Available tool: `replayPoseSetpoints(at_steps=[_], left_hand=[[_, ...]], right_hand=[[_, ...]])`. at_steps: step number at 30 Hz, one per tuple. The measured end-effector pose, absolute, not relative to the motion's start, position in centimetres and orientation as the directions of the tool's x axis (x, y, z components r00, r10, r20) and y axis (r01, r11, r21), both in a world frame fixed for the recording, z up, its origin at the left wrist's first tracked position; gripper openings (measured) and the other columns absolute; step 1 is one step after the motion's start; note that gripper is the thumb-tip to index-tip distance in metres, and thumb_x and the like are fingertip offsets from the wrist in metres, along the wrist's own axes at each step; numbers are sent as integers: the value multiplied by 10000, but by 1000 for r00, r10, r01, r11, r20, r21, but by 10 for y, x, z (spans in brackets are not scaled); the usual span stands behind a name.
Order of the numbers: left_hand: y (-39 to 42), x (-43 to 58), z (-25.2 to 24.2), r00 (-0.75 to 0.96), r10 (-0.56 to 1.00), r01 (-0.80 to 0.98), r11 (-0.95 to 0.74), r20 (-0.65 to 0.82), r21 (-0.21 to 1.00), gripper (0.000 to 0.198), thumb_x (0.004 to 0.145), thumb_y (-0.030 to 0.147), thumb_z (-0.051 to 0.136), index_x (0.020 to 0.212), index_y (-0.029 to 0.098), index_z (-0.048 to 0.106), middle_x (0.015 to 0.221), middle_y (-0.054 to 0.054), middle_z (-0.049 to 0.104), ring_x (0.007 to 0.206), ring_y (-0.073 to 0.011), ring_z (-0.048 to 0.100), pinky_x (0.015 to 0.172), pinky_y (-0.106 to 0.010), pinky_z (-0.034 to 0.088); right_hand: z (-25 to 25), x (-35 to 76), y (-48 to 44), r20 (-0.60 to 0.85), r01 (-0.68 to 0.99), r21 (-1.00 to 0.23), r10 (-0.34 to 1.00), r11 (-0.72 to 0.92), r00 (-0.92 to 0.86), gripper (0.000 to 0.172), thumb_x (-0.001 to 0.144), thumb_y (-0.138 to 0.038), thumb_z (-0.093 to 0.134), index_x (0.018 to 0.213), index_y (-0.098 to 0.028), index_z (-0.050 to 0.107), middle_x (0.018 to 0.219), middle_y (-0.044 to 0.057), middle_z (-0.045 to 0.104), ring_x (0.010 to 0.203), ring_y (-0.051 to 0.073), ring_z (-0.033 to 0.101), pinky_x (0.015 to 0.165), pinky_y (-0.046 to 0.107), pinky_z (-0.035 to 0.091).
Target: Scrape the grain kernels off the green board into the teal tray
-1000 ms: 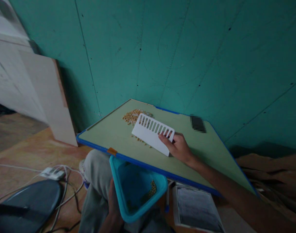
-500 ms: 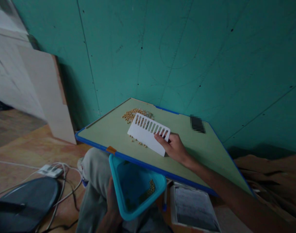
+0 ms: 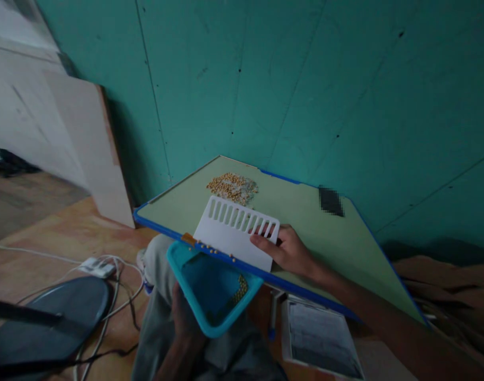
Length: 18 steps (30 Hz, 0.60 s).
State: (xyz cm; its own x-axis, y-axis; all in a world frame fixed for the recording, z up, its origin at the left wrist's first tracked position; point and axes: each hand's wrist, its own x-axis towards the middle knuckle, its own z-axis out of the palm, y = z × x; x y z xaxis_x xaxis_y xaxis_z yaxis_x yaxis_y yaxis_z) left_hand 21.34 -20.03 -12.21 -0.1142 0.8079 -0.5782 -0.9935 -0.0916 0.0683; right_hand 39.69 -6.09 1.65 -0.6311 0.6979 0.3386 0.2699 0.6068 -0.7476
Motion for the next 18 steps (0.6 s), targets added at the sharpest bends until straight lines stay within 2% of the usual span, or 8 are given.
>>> replayPoseSetpoints(at_steps=[2,4,8,12,14,18], left_hand=[[-199,217,-119,-133,837,-991,-100,-531,91,391,1064,453,594,964,227,898,1033,-94,891,880,-285,822,923,-418,668],[-197,220,-115,-168,859,-985,-124,-484,122,309,1019,474,685,1006,257,904,1035,-66,890,808,-254,802,906,-383,665],[-198,223,-111,-227,809,-973,-168,-542,157,215,964,350,780,809,242,883,793,-32,845,627,-207,736,890,-355,664],[-200,221,-111,-195,769,-977,-204,-609,54,262,953,239,784,695,234,833,652,12,773,546,-169,686,915,-332,651],[-201,221,-110,-133,777,-988,-155,-615,18,328,995,277,733,683,235,825,631,-4,755,604,-207,725,949,-373,649],[-200,221,-111,-104,831,-994,-107,-546,27,425,1070,391,618,767,227,868,707,-69,791,830,-310,812,1022,-471,631]], right_hand=[[17,396,-62,332,267,-758,705,595,-627,417,1017,-556,730,827,-191,802,748,37,786,645,181,698,597,263,548],[17,396,-62,339,276,-750,707,601,-620,434,1018,-568,722,821,-188,798,727,36,774,632,181,688,584,265,537],[16,399,-62,371,287,-691,666,663,-647,500,1026,-588,695,724,-193,749,663,25,723,600,174,655,577,270,525],[16,403,-62,382,286,-670,648,685,-659,478,1039,-570,685,734,-209,763,670,22,730,616,190,680,611,287,565],[15,405,-62,393,273,-666,637,694,-663,417,1045,-523,688,780,-220,797,697,24,761,632,204,714,624,295,586],[15,406,-63,456,254,-608,592,752,-665,335,1043,-430,702,792,-236,812,737,28,807,634,215,752,620,298,596]])
